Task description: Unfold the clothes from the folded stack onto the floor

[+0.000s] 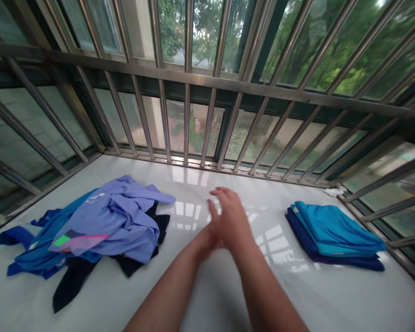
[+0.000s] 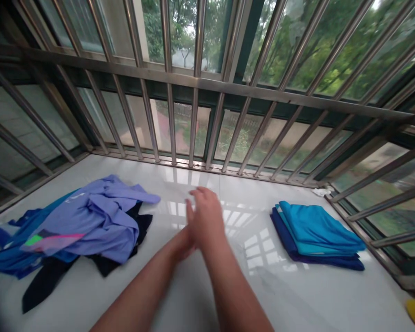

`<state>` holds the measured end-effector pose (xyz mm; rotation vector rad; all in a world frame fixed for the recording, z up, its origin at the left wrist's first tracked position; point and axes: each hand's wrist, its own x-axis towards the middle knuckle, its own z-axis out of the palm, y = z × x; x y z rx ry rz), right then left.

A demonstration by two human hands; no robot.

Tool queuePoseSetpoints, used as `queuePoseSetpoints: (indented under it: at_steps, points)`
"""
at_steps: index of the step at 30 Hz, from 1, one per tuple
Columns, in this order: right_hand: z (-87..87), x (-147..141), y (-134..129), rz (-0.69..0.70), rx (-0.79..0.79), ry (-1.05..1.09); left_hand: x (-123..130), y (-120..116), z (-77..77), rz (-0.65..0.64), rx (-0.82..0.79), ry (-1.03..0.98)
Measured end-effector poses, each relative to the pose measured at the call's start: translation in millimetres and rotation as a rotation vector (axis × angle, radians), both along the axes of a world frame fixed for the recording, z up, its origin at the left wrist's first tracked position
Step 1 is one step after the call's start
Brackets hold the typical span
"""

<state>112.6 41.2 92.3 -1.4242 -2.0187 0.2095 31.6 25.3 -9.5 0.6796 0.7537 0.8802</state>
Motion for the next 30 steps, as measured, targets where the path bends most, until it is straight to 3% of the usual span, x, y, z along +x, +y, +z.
queuePoseSetpoints:
  at_steps: [3, 6, 7, 10, 15, 18, 20, 22, 24, 27, 30]
  points:
    - [-18.7, 111.8, 19.7, -0.460, 0.035, -0.222, -2.8, 1.5, 3.2, -0.008, -0.009, 0.006]
    - [-38.5, 200.0, 25.4, -0.936, -0.169, -0.326, -5.7, 1.6, 8.2, -0.012, -0.018, 0.018]
    - [-44.1, 221.2, 24.8, -1.003, -0.250, -0.325, -6.3, 1.5, 9.1, -0.017, -0.013, 0.018]
    - [-54.6, 263.0, 19.7, -1.000, -0.342, -0.310, -7.6, 1.1, 8.9, -0.018, 0.000, 0.007]
    - [-48.8, 286.2, 12.7, -1.087, -0.279, -0.216, -9.3, 1.0, 6.0, -0.014, -0.003, -0.007]
    - [-31.9, 271.0, 13.6, -1.039, -0.098, -0.221, -10.1, 0.0, 6.4, -0.006, 0.006, -0.013]
    - [-18.8, 240.8, 14.6, -0.891, 0.073, -0.235, -10.3, -1.1, 6.2, 0.001, 0.037, -0.043]
    - [-9.9, 193.1, 11.9, -0.667, 0.161, -0.234, -10.4, -1.8, 4.7, 0.025, 0.077, -0.101]
    - [-9.0, 133.3, 1.9, -0.379, 0.107, -0.217, -11.6, -1.2, 2.7, 0.085, 0.105, -0.181]
    - [-20.1, 50.6, -23.2, 0.121, -0.151, -0.201, -17.8, 3.8, 2.9, 0.252, 0.082, -0.298]
    - [-30.0, 16.8, -38.7, 0.351, -0.274, -0.103, -28.0, 11.7, 10.5, 0.457, -0.005, -0.339]
